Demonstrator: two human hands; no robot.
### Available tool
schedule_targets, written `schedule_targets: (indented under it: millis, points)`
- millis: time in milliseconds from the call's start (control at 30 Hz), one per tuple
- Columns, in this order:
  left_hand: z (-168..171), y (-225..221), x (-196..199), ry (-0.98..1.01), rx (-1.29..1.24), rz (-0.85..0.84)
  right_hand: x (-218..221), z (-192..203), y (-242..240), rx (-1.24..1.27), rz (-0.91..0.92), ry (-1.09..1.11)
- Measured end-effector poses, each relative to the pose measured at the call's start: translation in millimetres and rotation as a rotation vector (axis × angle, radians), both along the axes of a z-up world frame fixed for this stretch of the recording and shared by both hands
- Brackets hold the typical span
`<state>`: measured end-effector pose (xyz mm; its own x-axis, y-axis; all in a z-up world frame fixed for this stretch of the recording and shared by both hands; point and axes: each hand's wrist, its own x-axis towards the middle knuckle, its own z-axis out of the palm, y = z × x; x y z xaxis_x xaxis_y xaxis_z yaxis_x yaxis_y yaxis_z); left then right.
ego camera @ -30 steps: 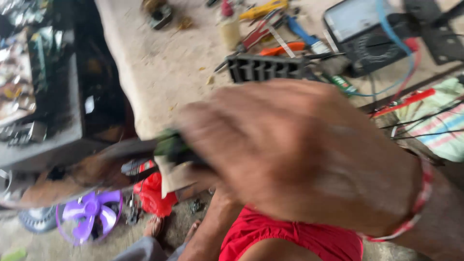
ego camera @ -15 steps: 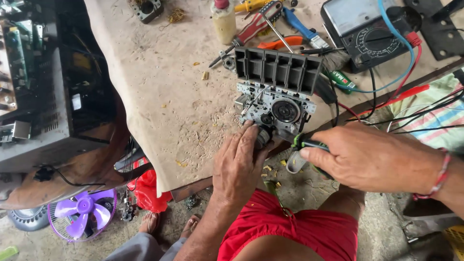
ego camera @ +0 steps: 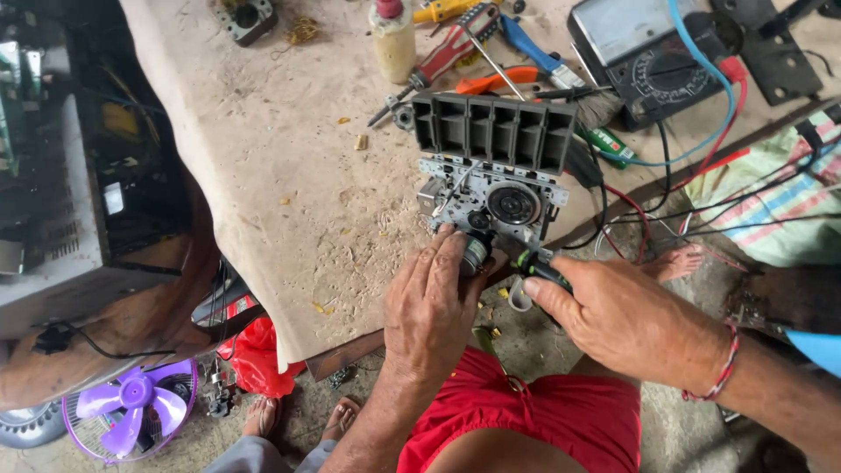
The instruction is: Adjusting and disassembling the gear mechanism of a cassette player using hand tools on a repair bench.
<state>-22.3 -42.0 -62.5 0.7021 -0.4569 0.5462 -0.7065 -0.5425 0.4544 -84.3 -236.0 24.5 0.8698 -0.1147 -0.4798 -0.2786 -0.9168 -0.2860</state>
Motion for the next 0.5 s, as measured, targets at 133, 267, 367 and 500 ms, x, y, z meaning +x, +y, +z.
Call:
schedule_targets:
  millis: [133, 267, 367, 500]
  points:
    - [-2, -2, 3, -0.009, 0.001, 0.021, 6, 3, 0, -0.08, 0.073, 0.037]
    - [-1, -1, 3, -0.037, -0.015, 0.012, 7, -4, 0, -0.115, 0.172, 0.031]
    - [-2, -1, 2, -0.072, 0.007, 0.01, 6, -7, 6, -0.077, 0.045, -0.018]
    - [-2, -3, -1, -0.11, -0.008, 0.038, -1, -10, 19, 0.041, -0.172, -0.035]
